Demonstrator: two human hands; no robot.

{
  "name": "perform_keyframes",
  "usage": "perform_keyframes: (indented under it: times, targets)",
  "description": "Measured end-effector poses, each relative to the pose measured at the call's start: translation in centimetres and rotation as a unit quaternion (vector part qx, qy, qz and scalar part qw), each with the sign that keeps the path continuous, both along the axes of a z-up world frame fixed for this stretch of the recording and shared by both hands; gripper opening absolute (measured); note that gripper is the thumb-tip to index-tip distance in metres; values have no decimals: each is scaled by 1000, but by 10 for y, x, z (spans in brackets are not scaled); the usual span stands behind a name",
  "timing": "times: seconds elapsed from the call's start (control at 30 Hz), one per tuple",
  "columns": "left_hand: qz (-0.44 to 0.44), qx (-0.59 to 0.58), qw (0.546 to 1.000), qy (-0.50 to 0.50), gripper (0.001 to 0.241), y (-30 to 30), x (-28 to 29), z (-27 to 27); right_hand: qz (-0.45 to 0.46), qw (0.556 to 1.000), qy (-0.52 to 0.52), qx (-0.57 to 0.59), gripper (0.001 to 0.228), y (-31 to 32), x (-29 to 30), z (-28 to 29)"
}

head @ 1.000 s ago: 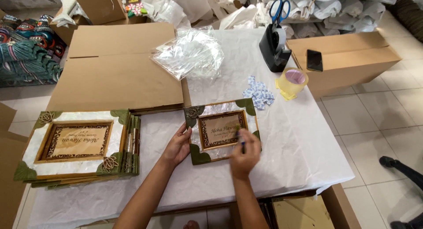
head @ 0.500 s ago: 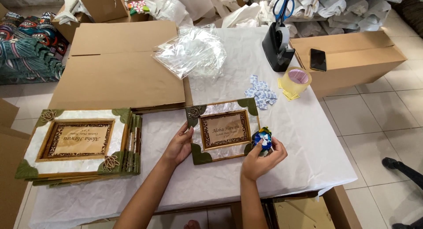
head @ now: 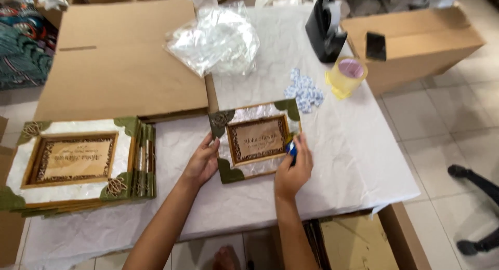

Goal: Cleaning the edges and surface of decorative photo frames using a cloth before final packaging.

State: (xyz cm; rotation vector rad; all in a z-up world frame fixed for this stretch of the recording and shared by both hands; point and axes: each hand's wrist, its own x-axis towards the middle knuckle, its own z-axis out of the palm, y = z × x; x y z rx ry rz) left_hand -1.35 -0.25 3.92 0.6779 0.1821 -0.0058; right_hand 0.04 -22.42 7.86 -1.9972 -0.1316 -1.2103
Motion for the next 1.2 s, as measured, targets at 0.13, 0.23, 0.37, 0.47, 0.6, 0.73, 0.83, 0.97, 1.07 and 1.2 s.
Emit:
perform_keyframes:
  times: [0.13, 0.23, 0.37, 0.47, 0.6, 0.73, 0.83, 0.97, 1.07, 1.2]
  targets:
    - [9, 3, 1000, -5, 46, 2, 5, -13, 139, 983, -120, -17, 22, 22, -7, -7]
    - [12, -3, 1000, -3, 45, 1, 6, -13, 296, 947, 0, -128, 42, 31, -14, -9]
    - [6, -18, 1000, 1, 47, -6, -1, 14, 348, 902, 80, -243, 52, 36, -27, 16]
    - [-12, -41, 999, -12, 46, -1, -1, 8, 366, 883, 102, -275, 51, 32, -29, 20]
    - [-33, -77, 996, -22, 46, 3, 1, -1, 358, 875, 93, -312, 47, 31, -31, 22]
    - [-19, -66, 997, -37, 46, 0, -3, 8, 327, 878, 132, -323, 59, 31, -34, 15]
    - [-21, -45, 999, 1, 50, -4, -5, 35, 332, 867, 156, -336, 63, 33, -31, 19]
    - [-20, -75, 997, -4, 46, -1, 0, 19, 315, 872, 137, -349, 58, 33, -32, 17]
    - [-24, -80, 997, -10, 45, 0, -2, 13, 310, 876, 126, -348, 54, 33, -34, 17]
    - [-32, -80, 996, -26, 46, 2, 0, 3, 304, 884, 94, -342, 53, 33, -33, 10]
